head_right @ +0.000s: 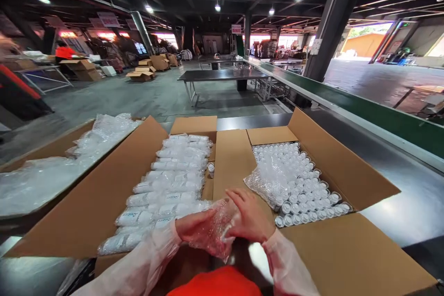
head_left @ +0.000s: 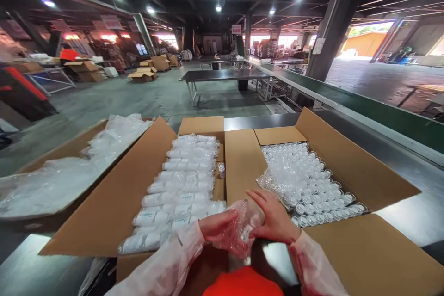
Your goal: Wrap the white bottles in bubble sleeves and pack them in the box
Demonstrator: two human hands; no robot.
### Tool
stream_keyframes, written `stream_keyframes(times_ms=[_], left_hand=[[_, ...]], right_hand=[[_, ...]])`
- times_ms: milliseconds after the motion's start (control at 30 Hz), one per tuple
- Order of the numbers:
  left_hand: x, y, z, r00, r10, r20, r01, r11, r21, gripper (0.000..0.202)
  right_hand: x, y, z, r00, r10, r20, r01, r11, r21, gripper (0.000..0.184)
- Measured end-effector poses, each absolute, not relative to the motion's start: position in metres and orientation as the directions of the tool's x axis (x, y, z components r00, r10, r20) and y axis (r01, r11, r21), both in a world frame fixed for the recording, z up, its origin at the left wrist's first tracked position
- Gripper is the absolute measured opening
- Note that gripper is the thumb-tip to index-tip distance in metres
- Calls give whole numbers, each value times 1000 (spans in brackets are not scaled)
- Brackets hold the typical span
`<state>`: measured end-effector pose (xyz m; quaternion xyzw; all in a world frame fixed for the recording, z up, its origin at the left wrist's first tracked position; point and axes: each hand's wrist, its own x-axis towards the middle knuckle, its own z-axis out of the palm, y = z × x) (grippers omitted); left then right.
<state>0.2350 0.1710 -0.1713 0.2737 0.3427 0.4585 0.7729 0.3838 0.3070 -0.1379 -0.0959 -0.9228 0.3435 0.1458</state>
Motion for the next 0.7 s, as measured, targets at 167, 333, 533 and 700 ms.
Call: stream_keyframes(times_ms=[167,333,533,700], left_hand=[[211,143,-118,365,900,-238,-515,408,754,71],[172,115,-120,-261,965,-39,-507,-103,856,90],[219,137,-194,-297,951,-81,-301,-13,954,72],[226,135,-192,-330,942,-57,-169,1,986,48]], right_hand=[[377,328,-153,-969,-80,-232,197,312,-929,43],[383,321,-170,-942,303,-141,253,373,-892,28],[376,301,-138,-904,417,-100,264,357,-896,32],[376,288,-124,-992,58,-112,123,230,-965,49]])
